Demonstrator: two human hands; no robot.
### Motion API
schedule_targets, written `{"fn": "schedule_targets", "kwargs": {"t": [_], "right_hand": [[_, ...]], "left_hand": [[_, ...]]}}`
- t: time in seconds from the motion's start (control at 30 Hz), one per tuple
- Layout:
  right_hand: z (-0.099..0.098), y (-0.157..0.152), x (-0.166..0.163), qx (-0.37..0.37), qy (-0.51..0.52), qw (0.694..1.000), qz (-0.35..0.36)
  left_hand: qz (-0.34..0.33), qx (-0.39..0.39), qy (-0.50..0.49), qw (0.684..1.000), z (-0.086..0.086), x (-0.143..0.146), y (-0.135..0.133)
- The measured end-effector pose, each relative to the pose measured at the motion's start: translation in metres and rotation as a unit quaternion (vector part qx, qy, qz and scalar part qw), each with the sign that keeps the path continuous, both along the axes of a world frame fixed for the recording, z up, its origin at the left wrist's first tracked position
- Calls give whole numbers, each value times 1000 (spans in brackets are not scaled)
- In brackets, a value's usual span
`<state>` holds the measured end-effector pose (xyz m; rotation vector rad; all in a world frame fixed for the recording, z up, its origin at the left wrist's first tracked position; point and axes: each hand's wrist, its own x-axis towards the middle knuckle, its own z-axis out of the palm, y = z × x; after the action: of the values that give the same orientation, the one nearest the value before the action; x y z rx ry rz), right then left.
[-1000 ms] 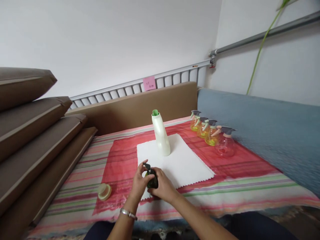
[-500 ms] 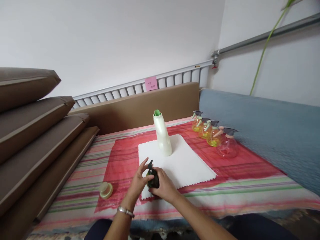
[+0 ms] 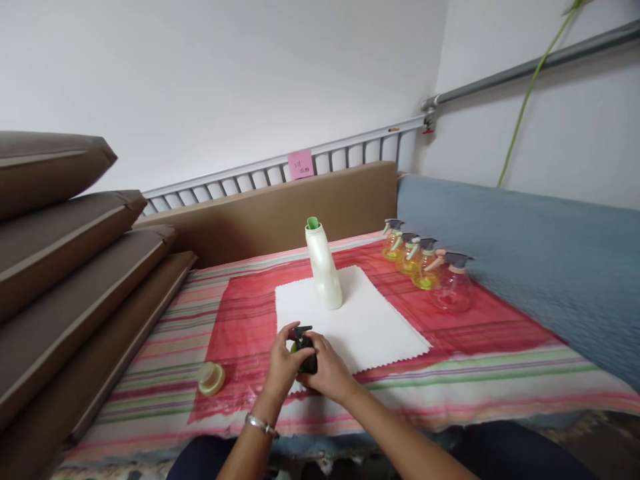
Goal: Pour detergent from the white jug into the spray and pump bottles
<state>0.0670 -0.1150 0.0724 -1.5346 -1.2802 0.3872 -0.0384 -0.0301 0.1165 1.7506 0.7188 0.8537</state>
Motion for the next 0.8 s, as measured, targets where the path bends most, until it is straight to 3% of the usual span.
{"fn": "schedule_targets", "kwargs": {"t": [0.07,0.2,0.33,0.4,0.67,0.8], "right_hand": [[1,0,0,0,0,1000,1],[2,0,1,7,2,1000,5],[1,0,0,10,3,1000,6],[2,0,0,8,4,1000,6],[11,3,5,-29,2,1000,9],[20,-24,5,-71,-5,997,-42]], "left_hand": [[-15,-10,-1,1000,-1,-2,2],[-117,-44,-12,992,3,-6,3],[-12,0,-7,1000,3,1,-2],[10,3,-5,1000,2,4,-3],[-86,-26,-16,996,7,0,8],[-111,-60,-30,992,6,-3,8]]}}
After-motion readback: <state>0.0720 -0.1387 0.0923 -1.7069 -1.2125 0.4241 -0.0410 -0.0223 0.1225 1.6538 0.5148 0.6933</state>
